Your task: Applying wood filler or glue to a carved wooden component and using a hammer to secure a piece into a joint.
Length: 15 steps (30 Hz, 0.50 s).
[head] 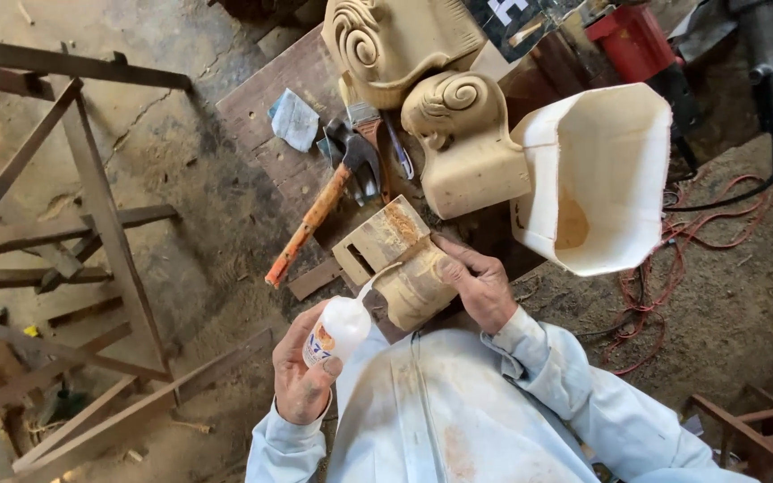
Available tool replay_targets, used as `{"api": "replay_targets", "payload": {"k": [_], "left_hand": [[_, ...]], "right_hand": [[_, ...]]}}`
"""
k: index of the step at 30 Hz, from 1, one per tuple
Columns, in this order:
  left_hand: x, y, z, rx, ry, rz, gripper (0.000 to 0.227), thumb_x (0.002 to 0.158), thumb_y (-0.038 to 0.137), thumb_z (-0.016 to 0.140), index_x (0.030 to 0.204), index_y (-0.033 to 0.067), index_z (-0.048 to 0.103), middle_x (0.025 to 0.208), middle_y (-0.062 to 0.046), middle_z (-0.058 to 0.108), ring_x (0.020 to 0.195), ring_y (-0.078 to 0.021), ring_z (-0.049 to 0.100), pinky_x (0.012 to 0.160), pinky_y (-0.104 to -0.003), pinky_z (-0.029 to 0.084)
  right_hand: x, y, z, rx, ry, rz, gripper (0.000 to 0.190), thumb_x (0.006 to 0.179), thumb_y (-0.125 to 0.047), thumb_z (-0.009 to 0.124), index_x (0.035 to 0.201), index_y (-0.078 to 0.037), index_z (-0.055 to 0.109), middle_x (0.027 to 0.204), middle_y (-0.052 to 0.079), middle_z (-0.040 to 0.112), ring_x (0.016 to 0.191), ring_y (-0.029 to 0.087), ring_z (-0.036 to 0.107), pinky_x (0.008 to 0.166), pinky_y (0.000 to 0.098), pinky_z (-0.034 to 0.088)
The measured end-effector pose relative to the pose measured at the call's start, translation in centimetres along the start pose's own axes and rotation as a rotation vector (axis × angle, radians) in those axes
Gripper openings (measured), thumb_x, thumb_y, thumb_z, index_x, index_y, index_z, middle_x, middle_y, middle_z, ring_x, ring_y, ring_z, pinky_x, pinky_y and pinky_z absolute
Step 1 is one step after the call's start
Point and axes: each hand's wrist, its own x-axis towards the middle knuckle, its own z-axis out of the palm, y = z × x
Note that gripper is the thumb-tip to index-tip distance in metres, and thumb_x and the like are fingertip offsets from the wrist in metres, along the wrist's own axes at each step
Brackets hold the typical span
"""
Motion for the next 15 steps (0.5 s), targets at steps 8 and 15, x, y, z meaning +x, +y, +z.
{"api": "replay_targets", "payload": {"k": [8,15], "left_hand": [[1.1,0.1,-0.9,-0.057,-0.052,-0.010,0.069,0.084,0.033,0.085,0.138,-0.0016,0.060,0.134,-0.019,0.066,0.118,-0.0316,0.068,0.100,-0.045,0.058],[1.2,0.1,-1.7,-0.037,-0.056,-0.022,0.070,0.085,0.033,0.084,0.140,-0.0010,0.059,0.136,-0.017,0.067,0.118,-0.0294,0.069,0.098,-0.044,0.058]], "right_hand": [[0.4,-0.3,2.1,-0.053,0.223,0.056,0.037,0.089,-0.027,0.076,0.118,-0.004,0.076,0.119,0.010,0.076,0.113,0.016,0.069,0.097,0.0273,0.059],[-0.3,-3.7,2.4,0.110,0.130,0.147,0.050,0.090,-0.022,0.064,0.135,-0.001,0.065,0.140,0.013,0.067,0.132,0.019,0.061,0.109,0.0316,0.053]]}}
